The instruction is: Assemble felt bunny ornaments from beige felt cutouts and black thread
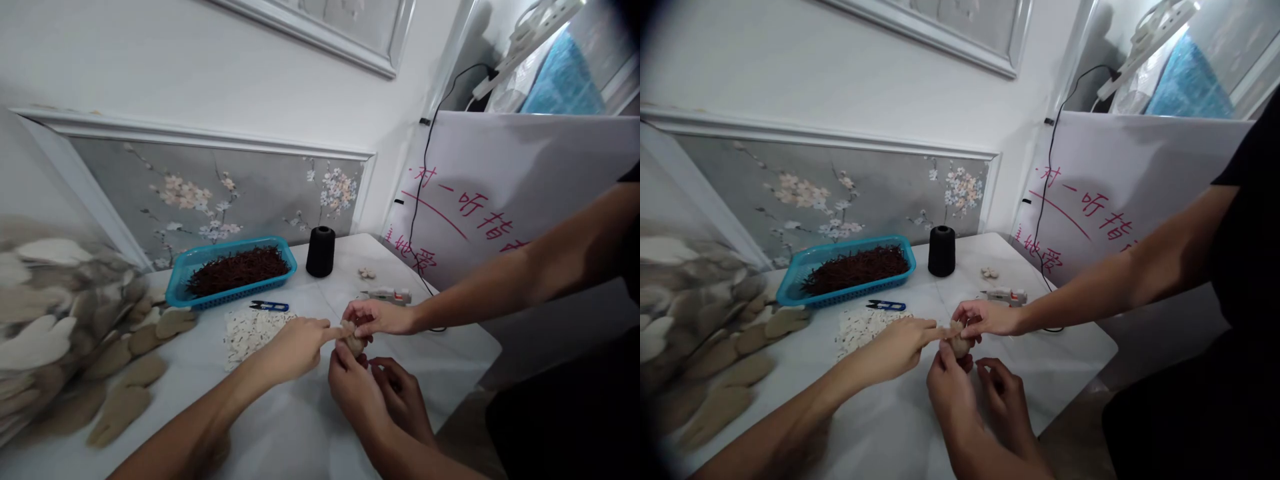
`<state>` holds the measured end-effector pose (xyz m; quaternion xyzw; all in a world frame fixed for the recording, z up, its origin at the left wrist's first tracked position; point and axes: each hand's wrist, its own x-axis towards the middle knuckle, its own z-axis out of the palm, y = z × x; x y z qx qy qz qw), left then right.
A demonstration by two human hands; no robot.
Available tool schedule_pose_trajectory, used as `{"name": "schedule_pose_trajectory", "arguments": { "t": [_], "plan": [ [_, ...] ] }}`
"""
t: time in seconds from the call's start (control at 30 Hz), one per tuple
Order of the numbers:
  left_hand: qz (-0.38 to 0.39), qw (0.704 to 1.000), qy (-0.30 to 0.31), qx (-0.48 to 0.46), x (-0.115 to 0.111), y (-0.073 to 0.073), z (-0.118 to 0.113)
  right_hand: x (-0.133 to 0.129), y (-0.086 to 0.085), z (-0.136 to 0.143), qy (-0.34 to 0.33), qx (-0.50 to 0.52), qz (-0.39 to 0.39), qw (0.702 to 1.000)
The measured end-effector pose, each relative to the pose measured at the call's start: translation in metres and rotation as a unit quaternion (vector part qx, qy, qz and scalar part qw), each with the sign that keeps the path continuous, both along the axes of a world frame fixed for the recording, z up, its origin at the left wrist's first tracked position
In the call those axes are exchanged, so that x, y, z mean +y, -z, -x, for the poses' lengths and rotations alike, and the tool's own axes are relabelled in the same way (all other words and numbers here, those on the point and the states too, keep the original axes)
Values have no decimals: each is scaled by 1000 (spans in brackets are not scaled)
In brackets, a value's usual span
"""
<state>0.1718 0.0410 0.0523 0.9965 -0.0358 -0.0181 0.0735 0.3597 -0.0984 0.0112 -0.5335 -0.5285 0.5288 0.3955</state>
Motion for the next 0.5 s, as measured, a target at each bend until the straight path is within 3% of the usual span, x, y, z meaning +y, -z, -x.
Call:
{"name": "schedule_pose_trajectory", "arguments": {
  "t": [0.07,0.1,0.17,0.23,0.27,0.37,0.5],
  "plan": [
    [68,997,-18,-20,22,-7,-1,9,-7,-15,-37,17,10,999],
    [95,993,-56,-42,38,-12,-1,10,-8,-18,-28,17,3,999],
    [95,970,-200,-96,82,-19,1,9,-6,-18,-25,13,8,1000],
    [21,911,-385,-144,130,-20,4,6,-5,-16,-27,8,14,999],
    [-10,889,-441,-126,152,-18,7,5,-5,-15,-29,6,18,999],
    [-1,877,-478,-39,191,-9,13,6,-8,-16,-27,-3,34,999],
    [-3,876,-480,-42,188,-8,12,8,-8,-19,-18,-9,44,999]
  ]
}}
